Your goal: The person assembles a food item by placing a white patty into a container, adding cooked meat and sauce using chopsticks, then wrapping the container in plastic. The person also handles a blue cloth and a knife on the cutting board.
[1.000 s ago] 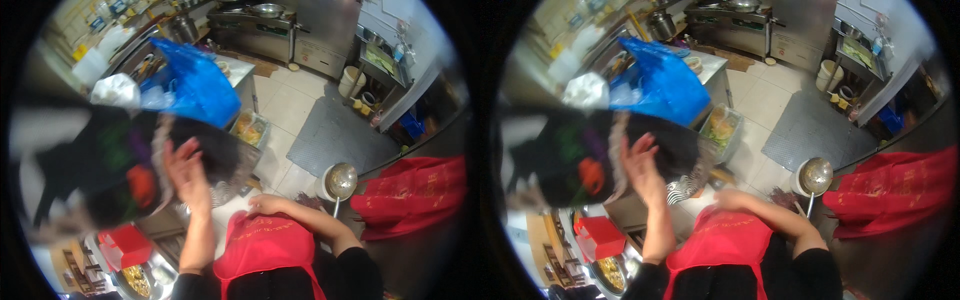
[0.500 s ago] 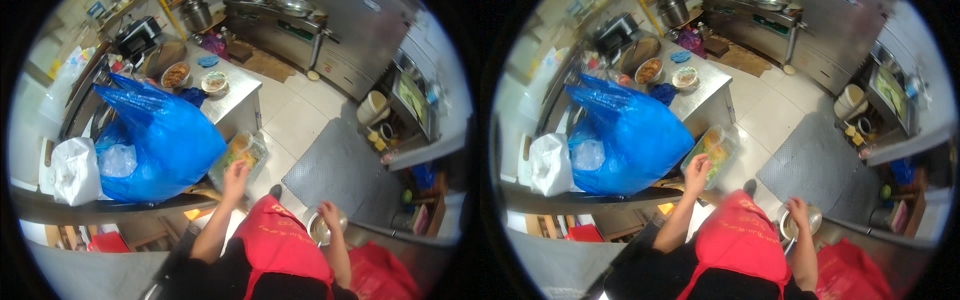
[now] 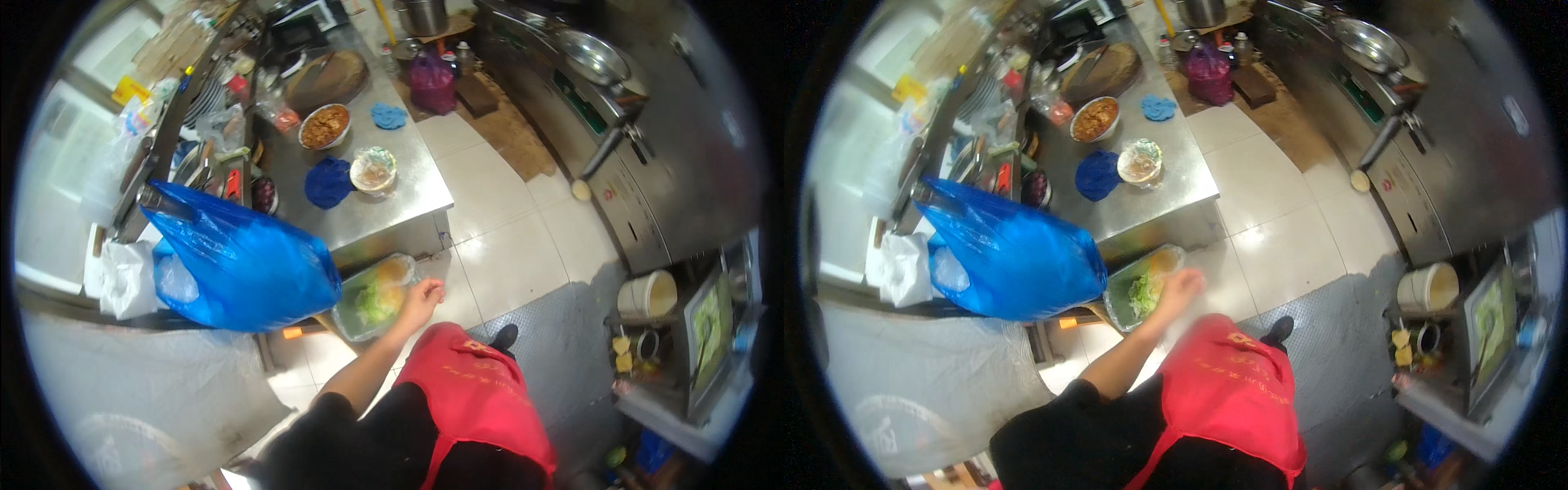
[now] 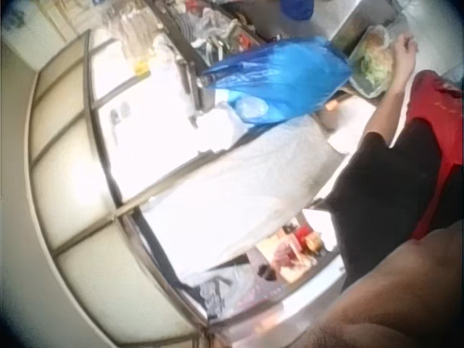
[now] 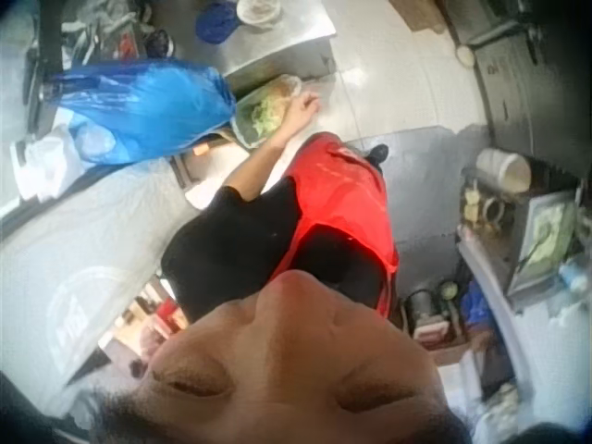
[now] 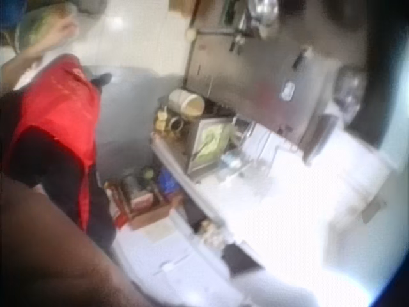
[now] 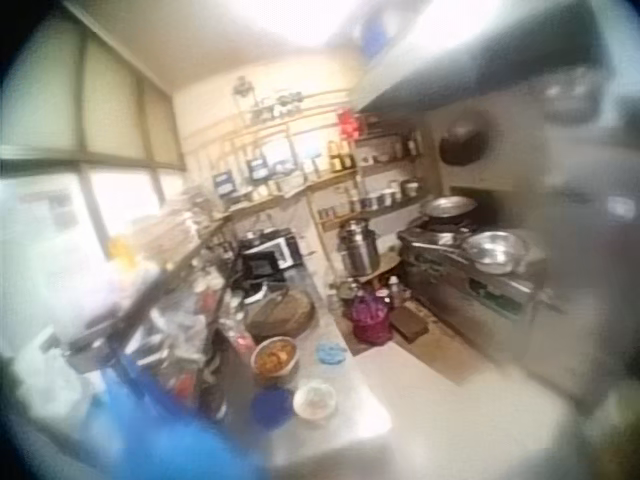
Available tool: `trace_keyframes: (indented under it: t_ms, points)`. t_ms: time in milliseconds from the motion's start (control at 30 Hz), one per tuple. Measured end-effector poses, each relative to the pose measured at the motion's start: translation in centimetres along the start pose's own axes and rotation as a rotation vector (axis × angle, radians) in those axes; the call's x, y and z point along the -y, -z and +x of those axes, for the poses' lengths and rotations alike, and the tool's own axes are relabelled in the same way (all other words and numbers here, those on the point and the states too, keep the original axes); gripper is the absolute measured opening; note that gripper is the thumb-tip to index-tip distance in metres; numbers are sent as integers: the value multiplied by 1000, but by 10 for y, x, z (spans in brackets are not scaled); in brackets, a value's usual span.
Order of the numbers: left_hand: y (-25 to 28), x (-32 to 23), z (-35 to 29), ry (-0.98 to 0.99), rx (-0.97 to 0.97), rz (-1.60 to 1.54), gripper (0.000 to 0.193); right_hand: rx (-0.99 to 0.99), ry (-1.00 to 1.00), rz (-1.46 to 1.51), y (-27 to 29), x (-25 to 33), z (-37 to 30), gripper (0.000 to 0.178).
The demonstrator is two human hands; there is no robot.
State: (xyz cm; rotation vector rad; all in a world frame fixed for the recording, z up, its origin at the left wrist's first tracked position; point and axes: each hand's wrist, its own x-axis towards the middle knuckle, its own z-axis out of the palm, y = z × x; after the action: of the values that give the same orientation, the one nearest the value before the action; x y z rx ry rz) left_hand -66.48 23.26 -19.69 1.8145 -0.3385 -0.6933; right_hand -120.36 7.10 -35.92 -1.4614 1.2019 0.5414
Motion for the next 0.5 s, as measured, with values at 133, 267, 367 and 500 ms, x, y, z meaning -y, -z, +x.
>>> trace_keyframes:
  t_ms: [133,267,367,500]
  points:
    - [-21,5,11,90,-180,-247,21,-124,136,111,161,131,84,26]
    - [-18,4,30,181,-460,-336,20,-278,478,230,266,347,158,14]
    - [-11,-3,68,194,-602,-397,19,-115,675,272,283,498,177,11]
    - [-2,-26,147,108,-674,-412,19,61,848,26,255,618,198,9]
